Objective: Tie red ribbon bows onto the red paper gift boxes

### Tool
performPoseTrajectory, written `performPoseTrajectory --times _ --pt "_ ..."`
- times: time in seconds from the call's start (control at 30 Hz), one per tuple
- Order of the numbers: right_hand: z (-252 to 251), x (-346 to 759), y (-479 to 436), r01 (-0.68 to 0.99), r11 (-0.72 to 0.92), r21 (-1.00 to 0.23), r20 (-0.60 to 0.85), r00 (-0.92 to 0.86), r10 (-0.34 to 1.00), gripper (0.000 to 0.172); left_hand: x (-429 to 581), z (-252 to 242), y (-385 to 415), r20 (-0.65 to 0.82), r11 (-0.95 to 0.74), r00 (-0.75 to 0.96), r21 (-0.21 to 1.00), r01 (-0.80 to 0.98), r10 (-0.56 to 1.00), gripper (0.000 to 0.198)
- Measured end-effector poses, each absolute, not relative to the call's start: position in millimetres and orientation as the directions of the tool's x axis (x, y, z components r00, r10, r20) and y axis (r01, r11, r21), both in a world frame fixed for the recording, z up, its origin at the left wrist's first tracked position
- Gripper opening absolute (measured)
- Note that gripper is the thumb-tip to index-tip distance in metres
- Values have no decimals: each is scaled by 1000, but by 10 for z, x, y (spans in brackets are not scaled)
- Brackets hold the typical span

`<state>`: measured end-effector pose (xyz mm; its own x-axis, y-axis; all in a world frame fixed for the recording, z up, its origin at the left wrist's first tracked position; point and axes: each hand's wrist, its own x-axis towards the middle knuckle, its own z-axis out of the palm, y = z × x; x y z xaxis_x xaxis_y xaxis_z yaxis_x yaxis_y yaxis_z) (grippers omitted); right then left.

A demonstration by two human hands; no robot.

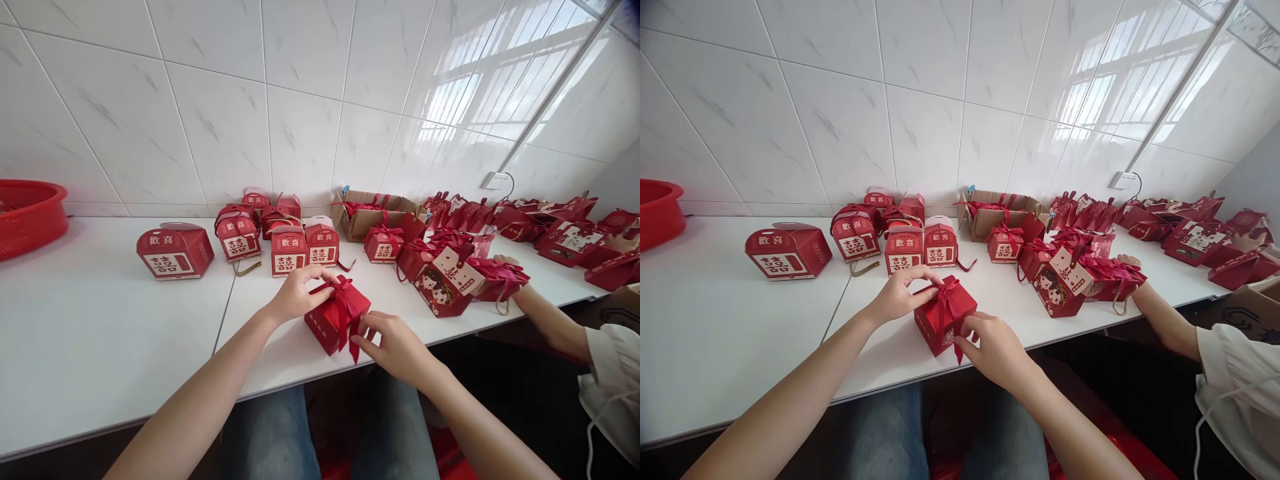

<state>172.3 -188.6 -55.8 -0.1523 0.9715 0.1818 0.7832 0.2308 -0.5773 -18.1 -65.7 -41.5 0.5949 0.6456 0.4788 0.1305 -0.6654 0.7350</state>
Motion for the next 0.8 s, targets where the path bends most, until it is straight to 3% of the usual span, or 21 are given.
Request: performPoseTrajectory --times 0.17,0.3,0.43,0.63,0.8 --pt "-553 1852 -1821 810 199 -551 281 -45 959 14 -182 -422 -655 478 -672 600 728 137 641 13" --pt "-444 1963 -1750 793 172 -584 372 73 925 20 -172 -432 -652 525 -694 552 706 142 647 27" --pt "-476 1855 -1739 738 219 -638 310 -14 951 26 -167 -436 -650 537 -715 558 682 155 633 20" --pt "-576 1732 -1735 605 265 -750 321 -18 947 10 -166 -450 -634 560 -746 571 649 149 600 16" --pt "-633 1677 -1782 642 162 -750 281 87 956 26 -163 -445 -646 561 -751 582 646 137 589 15"
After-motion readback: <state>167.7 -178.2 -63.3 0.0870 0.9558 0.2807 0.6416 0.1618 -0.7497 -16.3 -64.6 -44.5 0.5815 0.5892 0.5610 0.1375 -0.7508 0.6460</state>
